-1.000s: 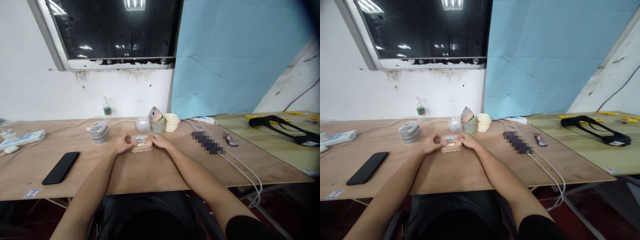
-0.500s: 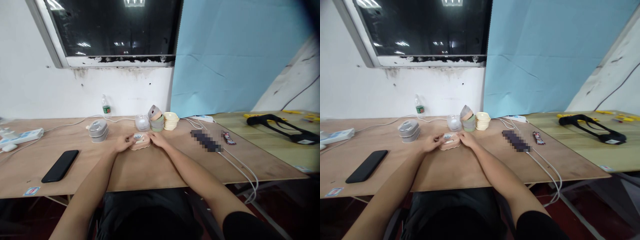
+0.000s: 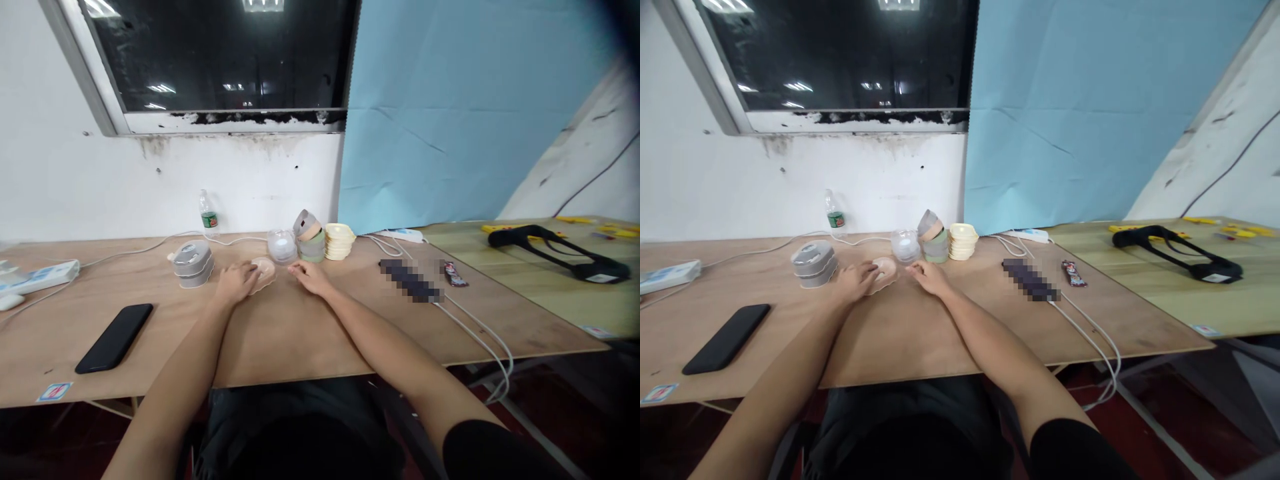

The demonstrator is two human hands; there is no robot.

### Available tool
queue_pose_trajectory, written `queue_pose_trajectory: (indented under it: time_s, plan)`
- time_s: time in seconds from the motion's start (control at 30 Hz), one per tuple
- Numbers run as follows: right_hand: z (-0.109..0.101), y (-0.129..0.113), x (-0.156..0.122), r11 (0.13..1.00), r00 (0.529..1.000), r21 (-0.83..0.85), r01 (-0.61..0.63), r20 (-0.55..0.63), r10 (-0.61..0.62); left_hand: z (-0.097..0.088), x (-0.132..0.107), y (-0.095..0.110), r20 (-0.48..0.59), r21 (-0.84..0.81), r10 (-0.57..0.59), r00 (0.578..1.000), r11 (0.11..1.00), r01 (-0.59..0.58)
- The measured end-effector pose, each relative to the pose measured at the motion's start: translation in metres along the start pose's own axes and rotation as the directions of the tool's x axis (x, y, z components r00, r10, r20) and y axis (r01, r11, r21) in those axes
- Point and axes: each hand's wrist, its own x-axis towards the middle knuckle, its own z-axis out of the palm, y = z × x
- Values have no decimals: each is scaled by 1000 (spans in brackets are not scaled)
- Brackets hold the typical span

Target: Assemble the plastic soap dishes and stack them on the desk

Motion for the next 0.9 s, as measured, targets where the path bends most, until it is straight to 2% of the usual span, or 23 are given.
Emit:
queue_pose_trajectory:
  time_s: [0.07,0.13,0.2,0.27,0.33,0.4,0.47,0.6,0.67,0.73,0.8,0.9]
  plan:
    - [-9,4,3,999,980,-45,-24,-198,15,-6,-2,-6,-89,115,-152,984,980,161]
    - [-23,13,5,997,913,-47,-64,-407,39,-13,-3,-14,-158,196,-280,947,931,308]
    - [-40,28,6,992,825,-27,-125,-559,89,-17,-4,-22,-202,241,-334,921,894,377]
    - [-56,47,6,979,763,-22,-204,-630,145,-18,-5,-27,-222,270,-352,909,874,404]
    - [-68,67,5,964,742,-36,-263,-646,179,-15,-5,-28,-228,297,-352,908,863,410]
    - [-74,83,6,954,744,-49,-294,-639,196,-12,-4,-27,-229,321,-345,910,856,406]
    - [-75,93,8,956,770,-51,-287,-606,199,-9,-4,-25,-220,333,-344,913,853,402]
    - [-68,98,13,968,856,-63,-242,-483,182,-6,-4,-25,-229,334,-352,908,848,413]
    - [-65,98,14,965,874,-99,-244,-454,175,-5,-4,-27,-233,321,-353,906,851,415]
    - [-64,97,14,957,865,-137,-257,-474,164,-4,-4,-29,-231,309,-351,907,858,411]
    - [-64,96,14,951,835,-144,-274,-526,161,-3,-4,-30,-232,307,-349,908,859,409]
    - [-66,91,15,949,743,-73,-307,-641,191,-1,-4,-30,-238,305,-355,904,857,416]
